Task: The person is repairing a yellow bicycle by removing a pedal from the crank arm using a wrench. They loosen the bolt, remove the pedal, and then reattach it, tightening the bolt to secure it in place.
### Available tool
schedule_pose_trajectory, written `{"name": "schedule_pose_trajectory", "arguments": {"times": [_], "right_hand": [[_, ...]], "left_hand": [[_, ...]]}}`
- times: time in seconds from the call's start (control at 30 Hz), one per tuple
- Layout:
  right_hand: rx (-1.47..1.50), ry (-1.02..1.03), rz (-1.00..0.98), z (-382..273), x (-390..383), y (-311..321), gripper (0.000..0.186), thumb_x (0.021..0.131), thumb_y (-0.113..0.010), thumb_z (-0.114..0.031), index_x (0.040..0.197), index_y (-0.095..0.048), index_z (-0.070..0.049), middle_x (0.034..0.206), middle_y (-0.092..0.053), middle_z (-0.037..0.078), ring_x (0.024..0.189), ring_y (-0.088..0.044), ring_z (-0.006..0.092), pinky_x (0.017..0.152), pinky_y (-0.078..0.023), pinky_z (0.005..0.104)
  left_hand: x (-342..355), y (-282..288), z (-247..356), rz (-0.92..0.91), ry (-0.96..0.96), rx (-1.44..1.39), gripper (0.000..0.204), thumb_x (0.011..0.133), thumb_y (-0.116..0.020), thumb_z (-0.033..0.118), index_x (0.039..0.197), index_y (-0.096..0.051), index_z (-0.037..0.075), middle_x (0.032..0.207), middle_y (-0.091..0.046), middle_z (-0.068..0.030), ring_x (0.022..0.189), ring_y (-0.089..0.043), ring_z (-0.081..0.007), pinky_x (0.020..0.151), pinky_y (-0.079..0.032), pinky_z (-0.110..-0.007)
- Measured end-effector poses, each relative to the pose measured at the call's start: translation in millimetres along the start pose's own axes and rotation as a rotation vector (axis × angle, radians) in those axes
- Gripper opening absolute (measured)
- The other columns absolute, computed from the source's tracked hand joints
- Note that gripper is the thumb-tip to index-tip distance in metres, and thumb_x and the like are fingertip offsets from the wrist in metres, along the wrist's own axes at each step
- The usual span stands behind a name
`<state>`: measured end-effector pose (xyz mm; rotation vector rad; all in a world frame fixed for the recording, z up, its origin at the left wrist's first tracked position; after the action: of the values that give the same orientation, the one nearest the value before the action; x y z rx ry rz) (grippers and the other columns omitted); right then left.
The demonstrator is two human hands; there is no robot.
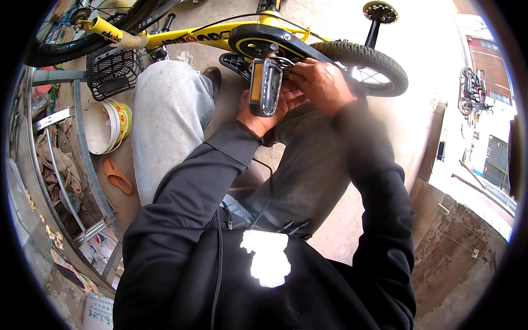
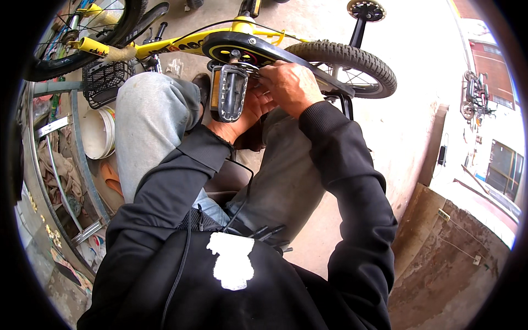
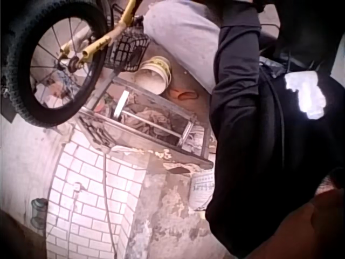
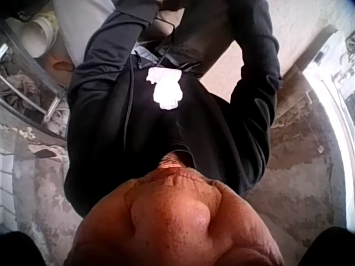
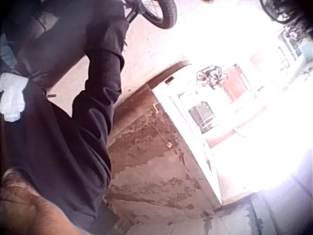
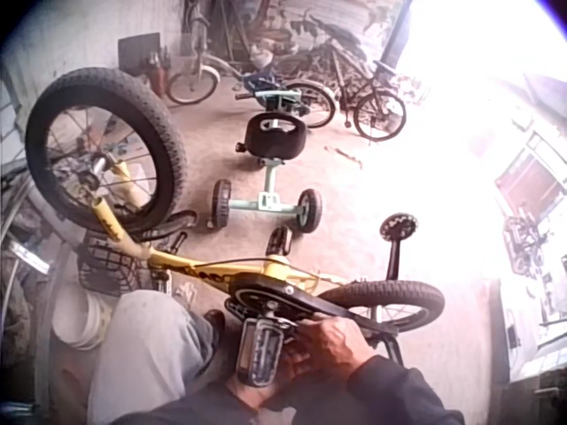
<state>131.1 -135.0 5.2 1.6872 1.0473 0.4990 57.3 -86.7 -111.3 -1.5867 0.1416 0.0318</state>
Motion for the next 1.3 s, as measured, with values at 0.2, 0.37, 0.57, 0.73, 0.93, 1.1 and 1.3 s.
{"name": "schedule_pose_trajectory", "arguments": {"times": [0.2, 0.37, 0.57, 0.73, 0.93, 1.1, 1.3], "right_hand": [[-0.045, -0.041, 0.063, -2, -6, 4, 0.021, 0.082, -0.059, -0.023, 0.093, -0.066, -0.006, 0.087, -0.062, 0.016, 0.081, -0.061, 0.0341, 0.072, -0.047, 0.0428], [0.195, -0.301, 0.403, -25, -34, 31, 0.024, 0.08, -0.066, -0.017, 0.1, -0.064, -0.003, 0.089, -0.063, 0.016, 0.077, -0.064, 0.0292, 0.068, -0.049, 0.0355], [0.975, -0.474, 0.579, -56, -54, 7, 0.062, 0.079, -0.073, -0.03, 0.121, -0.048, 0.009, 0.107, -0.061, 0.018, 0.094, -0.06, 0.0206, 0.079, -0.049, 0.0293], [1.167, -0.442, 0.49, -87, -50, -8, 0.08, 0.075, -0.077, -0.024, 0.133, -0.031, 0.009, 0.115, -0.055, 0.017, 0.106, -0.055, 0.0204, 0.087, -0.048, 0.0293], [1.155, -0.347, 0.408, -85, -44, -24, 0.084, 0.075, -0.077, -0.025, 0.135, -0.027, 0.006, 0.122, -0.051, 0.021, 0.107, -0.055, 0.022, 0.085, -0.049, 0.0297], [1.24, -0.316, 0.399, -78, -41, -35, 0.079, 0.075, -0.076, -0.028, 0.133, -0.034, 0.005, 0.119, -0.054, 0.022, 0.107, -0.055, 0.0239, 0.088, -0.047, 0.0328], [1.181, -0.368, 0.391, -74, -39, -41, 0.082, 0.072, -0.075, -0.036, 0.131, -0.036, 0.006, 0.118, -0.055, 0.025, 0.108, -0.056, 0.0274, 0.09, -0.045, 0.0337]], "left_hand": [[3, 7, 0, 0.142, -0.011, -0.093, 0.059, 0.091, -0.02, 0.043, 0.126, -0.045, 0.004, 0.117, -0.055, -0.021, 0.106, -0.056, -0.0357, 0.098, -0.036, -0.055], [4, 9, 1, 0.141, -0.003, -0.149, 0.059, 0.093, -0.026, 0.046, 0.129, -0.042, 0.002, 0.12, -0.051, -0.0234, 0.111, -0.051, -0.0387, 0.099, -0.037, -0.05], [-4, -13, 13, 0.204, -0.096, 0.112, 0.042, 0.092, -0.049, 0.042, 0.116, -0.052, 0.008, 0.109, -0.058, -0.0134, 0.101, -0.056, -0.026, 0.093, -0.043, -0.043], [-19, -32, 17, -0.045, -0.058, 0.347, 0.033, 0.093, -0.049, 0.032, 0.111, -0.052, 0.005, 0.098, -0.059, -0.0091, 0.089, -0.058, -0.0199, 0.079, -0.049, -0.033], [-25, -34, 32, 0.0, -0.033, 0.41, 0.025, 0.094, -0.045, 0.028, 0.105, -0.052, 0.007, 0.089, -0.058, -0.0039, 0.076, -0.059, -0.0142, 0.066, -0.05, -0.027], [-29, -28, 39, 0.238, -0.005, 0.608, 0.026, 0.094, -0.044, 0.031, 0.096, -0.055, 0.007, 0.085, -0.059, -0.0044, 0.074, -0.059, -0.0157, 0.065, -0.05, -0.027], [-28, -32, 52, 0.055, 0.108, 0.34, 0.037, 0.095, -0.039, 0.038, 0.103, -0.055, 0.005, 0.092, -0.061, -0.0087, 0.085, -0.06, -0.022, 0.077, -0.05, -0.033]]}}
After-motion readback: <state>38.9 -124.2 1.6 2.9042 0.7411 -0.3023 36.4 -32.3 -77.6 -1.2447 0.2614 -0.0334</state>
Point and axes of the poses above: each hand's wrist, its own x-axis towards the middle knuckle, its own y-axis out of the back of the hand, z = x × y, the point moved 5 cm from there along x, towards the middle knuckle
